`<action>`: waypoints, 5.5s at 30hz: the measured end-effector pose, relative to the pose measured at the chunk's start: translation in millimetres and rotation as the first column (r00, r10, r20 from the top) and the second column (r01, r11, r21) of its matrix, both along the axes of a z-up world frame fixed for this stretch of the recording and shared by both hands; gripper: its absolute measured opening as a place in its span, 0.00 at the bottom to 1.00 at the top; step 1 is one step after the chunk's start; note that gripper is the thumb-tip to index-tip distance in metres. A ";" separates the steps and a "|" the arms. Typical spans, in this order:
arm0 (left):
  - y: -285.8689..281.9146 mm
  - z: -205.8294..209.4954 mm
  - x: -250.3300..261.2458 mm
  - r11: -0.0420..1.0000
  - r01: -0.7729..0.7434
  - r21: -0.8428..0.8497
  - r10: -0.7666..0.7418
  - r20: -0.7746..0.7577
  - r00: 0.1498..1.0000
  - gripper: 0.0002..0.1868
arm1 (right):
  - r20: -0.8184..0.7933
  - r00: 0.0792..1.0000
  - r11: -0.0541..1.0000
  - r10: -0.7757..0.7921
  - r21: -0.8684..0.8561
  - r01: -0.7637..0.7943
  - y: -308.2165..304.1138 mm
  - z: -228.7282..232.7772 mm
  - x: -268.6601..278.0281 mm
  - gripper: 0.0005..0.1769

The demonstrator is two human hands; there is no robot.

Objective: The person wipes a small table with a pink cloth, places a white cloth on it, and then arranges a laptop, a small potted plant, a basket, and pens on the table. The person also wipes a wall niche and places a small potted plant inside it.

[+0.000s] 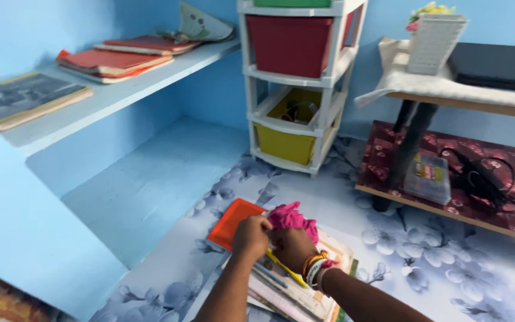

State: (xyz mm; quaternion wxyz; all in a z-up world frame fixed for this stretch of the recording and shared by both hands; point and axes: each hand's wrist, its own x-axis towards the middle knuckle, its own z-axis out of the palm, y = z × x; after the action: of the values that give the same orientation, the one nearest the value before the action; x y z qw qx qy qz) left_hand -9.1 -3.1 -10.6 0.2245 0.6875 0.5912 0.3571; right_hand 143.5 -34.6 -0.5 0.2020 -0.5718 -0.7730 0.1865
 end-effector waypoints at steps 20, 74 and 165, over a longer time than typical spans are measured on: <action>20.8 -28.6 13.7 0.981 0.032 -0.194 -0.053 -0.101 0.993 0.11 | -0.052 0.998 0.999 -0.024 0.022 0.025 3.0 -15.5 1.3 0.12; 172.2 355.1 383.8 0.723 0.028 0.690 -0.319 0.297 0.900 0.12 | -0.443 0.889 0.539 -0.115 0.724 0.430 173.1 405.0 343.4 0.30; -27.2 -35.2 -22.3 0.941 0.230 0.247 -0.035 -0.606 0.795 0.07 | -0.012 1.000 0.999 0.024 -0.043 -0.025 2.0 -36.4 -8.6 0.14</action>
State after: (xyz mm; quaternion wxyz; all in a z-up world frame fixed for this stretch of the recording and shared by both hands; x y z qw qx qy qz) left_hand -31.4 -30.3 -45.8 -0.0569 0.8309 0.5181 0.1950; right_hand 134.9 -32.7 -36.9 0.1917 -0.5655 -0.7745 0.2088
